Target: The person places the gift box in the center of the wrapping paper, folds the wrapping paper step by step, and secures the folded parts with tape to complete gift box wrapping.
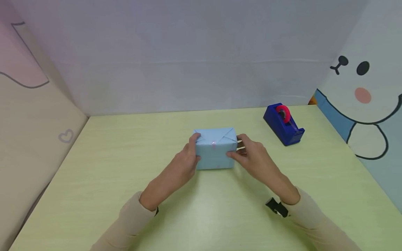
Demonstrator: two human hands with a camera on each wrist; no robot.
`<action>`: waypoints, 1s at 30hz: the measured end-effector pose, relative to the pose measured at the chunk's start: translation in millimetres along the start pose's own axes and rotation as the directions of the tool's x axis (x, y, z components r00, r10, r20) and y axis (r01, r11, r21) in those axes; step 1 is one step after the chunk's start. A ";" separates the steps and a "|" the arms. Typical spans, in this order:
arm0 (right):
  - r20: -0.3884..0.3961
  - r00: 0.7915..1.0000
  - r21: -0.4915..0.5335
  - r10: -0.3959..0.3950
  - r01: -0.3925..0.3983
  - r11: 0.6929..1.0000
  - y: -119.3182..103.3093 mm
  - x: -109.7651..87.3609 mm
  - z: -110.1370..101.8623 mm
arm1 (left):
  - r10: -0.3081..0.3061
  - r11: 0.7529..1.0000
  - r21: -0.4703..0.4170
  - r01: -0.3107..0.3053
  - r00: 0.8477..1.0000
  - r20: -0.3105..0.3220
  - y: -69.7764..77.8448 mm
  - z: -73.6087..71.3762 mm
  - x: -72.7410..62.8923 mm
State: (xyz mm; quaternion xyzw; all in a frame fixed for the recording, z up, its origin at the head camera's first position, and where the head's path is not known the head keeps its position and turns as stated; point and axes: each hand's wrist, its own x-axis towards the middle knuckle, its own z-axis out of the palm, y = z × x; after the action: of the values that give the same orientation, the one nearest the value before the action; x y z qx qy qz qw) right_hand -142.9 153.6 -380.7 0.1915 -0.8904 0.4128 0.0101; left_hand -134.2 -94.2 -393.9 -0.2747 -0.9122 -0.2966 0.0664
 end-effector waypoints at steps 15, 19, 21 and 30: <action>-0.036 0.999 -0.060 -0.007 0.005 0.998 3.3 3.0 1.2 | -0.050 0.994 -0.103 0.042 0.996 -0.078 -0.1 0.7 0.5; -0.055 0.998 -0.072 -0.017 0.013 0.997 3.7 4.3 1.9 | -0.098 0.987 -0.136 0.086 0.992 -0.083 0.1 2.7 2.3; -0.068 0.997 -0.076 -0.024 0.019 0.997 4.3 4.6 2.5 | -0.114 0.984 -0.148 0.100 0.989 -0.090 0.1 3.3 3.2; -0.111 0.993 -0.102 -0.025 0.014 0.995 9.7 6.7 2.7 | -0.162 0.969 -0.204 0.137 0.980 -0.112 -3.0 0.8 5.1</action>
State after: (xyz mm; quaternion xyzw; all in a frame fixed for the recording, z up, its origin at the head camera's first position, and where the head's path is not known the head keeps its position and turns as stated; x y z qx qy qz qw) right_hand -152.2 155.0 -388.4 0.1761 -0.9063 0.3771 0.0741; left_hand -140.1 -93.4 -394.6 -0.1908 -0.8907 -0.4058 0.0749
